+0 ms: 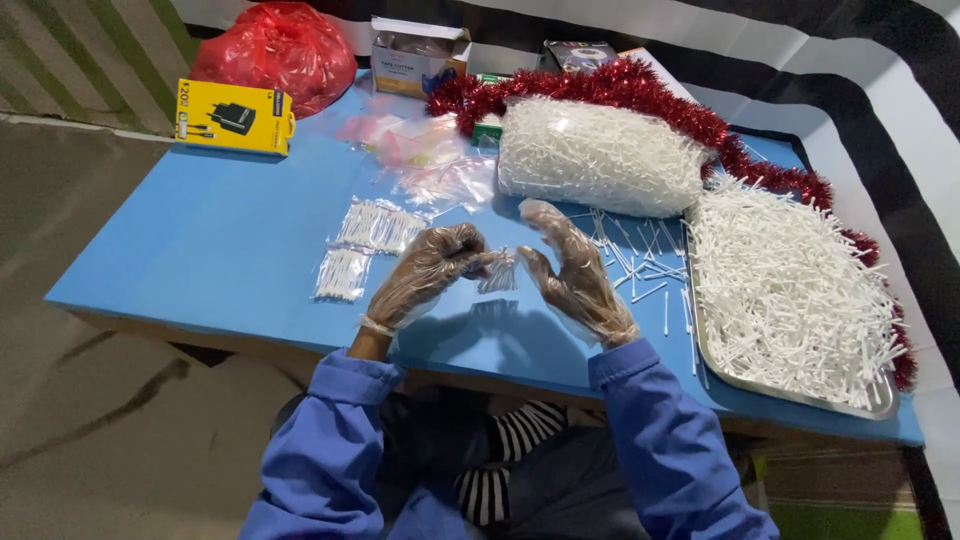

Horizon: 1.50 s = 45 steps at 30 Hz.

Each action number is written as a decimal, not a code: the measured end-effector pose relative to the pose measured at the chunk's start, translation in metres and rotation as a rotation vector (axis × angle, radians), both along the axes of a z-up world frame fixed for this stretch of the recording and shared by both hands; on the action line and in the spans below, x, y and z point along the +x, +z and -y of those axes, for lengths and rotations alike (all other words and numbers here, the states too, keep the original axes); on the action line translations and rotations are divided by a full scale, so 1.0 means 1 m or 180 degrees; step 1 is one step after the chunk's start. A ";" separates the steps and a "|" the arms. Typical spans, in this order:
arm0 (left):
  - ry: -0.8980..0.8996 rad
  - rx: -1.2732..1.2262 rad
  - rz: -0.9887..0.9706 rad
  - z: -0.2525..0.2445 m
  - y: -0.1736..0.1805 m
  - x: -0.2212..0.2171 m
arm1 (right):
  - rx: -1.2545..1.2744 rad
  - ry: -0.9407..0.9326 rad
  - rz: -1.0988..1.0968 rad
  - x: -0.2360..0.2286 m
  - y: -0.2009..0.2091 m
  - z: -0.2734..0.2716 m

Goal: The person picks up cotton swabs by hand and places them into a small plastic bag.

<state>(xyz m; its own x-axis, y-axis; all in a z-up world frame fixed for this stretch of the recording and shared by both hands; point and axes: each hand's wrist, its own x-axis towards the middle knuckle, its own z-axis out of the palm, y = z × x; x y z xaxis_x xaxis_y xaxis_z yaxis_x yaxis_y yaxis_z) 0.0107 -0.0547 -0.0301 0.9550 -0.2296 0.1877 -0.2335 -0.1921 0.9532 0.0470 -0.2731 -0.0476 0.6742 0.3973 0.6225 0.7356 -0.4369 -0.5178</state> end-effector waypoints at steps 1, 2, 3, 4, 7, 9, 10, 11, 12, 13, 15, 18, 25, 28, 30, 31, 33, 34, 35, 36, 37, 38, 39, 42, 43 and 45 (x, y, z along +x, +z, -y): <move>0.0012 0.0031 -0.0004 0.000 -0.002 0.001 | 0.0045 0.0129 -0.0009 0.000 -0.004 0.001; 0.0023 0.0062 -0.0008 0.000 -0.004 0.002 | 0.0090 0.0258 -0.0018 0.000 -0.008 0.002; 0.0014 0.0064 -0.0015 0.001 -0.005 0.003 | 0.0092 0.0248 -0.0025 0.003 -0.016 0.003; -0.0001 0.0019 -0.0017 0.002 -0.005 0.004 | 0.0012 0.0325 -0.0007 0.007 -0.025 0.004; -0.0017 -0.0058 0.0001 0.008 -0.011 0.012 | 0.0141 0.0391 -0.0182 0.009 -0.030 0.001; -0.0007 -0.0093 0.0017 0.011 -0.017 0.016 | 0.0348 0.0390 -0.0380 0.009 -0.032 0.000; 0.0036 0.0028 0.0057 0.012 -0.020 0.018 | 0.0471 0.0395 -0.0576 0.011 -0.037 0.000; 0.0069 0.0155 0.0095 0.013 -0.023 0.020 | 0.0601 0.0390 -0.0772 0.012 -0.041 0.001; 0.0061 0.0163 0.0094 0.016 -0.024 0.020 | 0.0611 0.0383 -0.0773 0.014 -0.048 0.002; 0.0109 0.0080 0.0004 0.019 -0.025 0.021 | 0.0765 0.0347 -0.0908 0.018 -0.053 0.004; 0.0146 0.0001 -0.0086 0.023 -0.027 0.023 | 0.0925 0.0303 -0.1040 0.020 -0.060 0.005; 0.0187 -0.0140 -0.0183 0.025 -0.033 0.029 | 0.1361 0.0337 -0.1074 0.022 -0.064 0.005; 0.0351 0.0592 -0.0741 0.032 -0.047 0.026 | 0.2177 0.0661 -0.1288 0.024 -0.080 0.012; 0.0398 0.0455 -0.0835 0.038 -0.050 0.021 | 0.2133 0.0557 -0.1381 0.026 -0.084 0.010; 0.0445 0.0330 -0.0830 0.039 -0.055 0.020 | 0.2085 0.0453 -0.1366 0.028 -0.091 0.012; 0.0439 0.0192 -0.0850 0.039 -0.056 0.020 | 0.1890 0.0409 -0.1288 0.031 -0.095 0.013; 0.0438 0.0062 -0.0871 0.042 -0.052 0.020 | 0.1701 0.0369 -0.1211 0.030 -0.090 0.013; 0.0450 0.0052 -0.0954 0.045 -0.047 0.019 | 0.1467 0.0319 -0.1072 0.027 -0.082 0.012; 0.0466 0.0038 -0.1052 0.049 -0.044 0.017 | 0.1230 0.0269 -0.0948 0.022 -0.075 0.011; 0.0473 0.0041 -0.1067 0.048 -0.044 0.018 | 0.1232 0.0274 -0.0965 0.022 -0.077 0.010; 0.0460 -0.0013 -0.1036 0.047 -0.044 0.019 | 0.1205 0.0213 -0.1053 0.023 -0.079 0.009; 0.0447 -0.0066 -0.1005 0.046 -0.043 0.020 | 0.1176 0.0153 -0.1142 0.024 -0.081 0.007; 0.0458 -0.0069 -0.1003 0.046 -0.045 0.021 | 0.1174 0.0164 -0.1142 0.024 -0.080 0.006; 0.0580 -0.0195 -0.0975 0.045 -0.052 0.021 | 0.1165 -0.0046 -0.1135 0.021 -0.078 0.004; 0.0588 -0.0292 -0.0945 0.044 -0.055 0.022 | 0.1431 0.0127 -0.1378 0.019 -0.077 0.004; 0.0600 -0.0392 -0.0926 0.044 -0.056 0.022 | 0.1695 0.0301 -0.1632 0.021 -0.079 0.007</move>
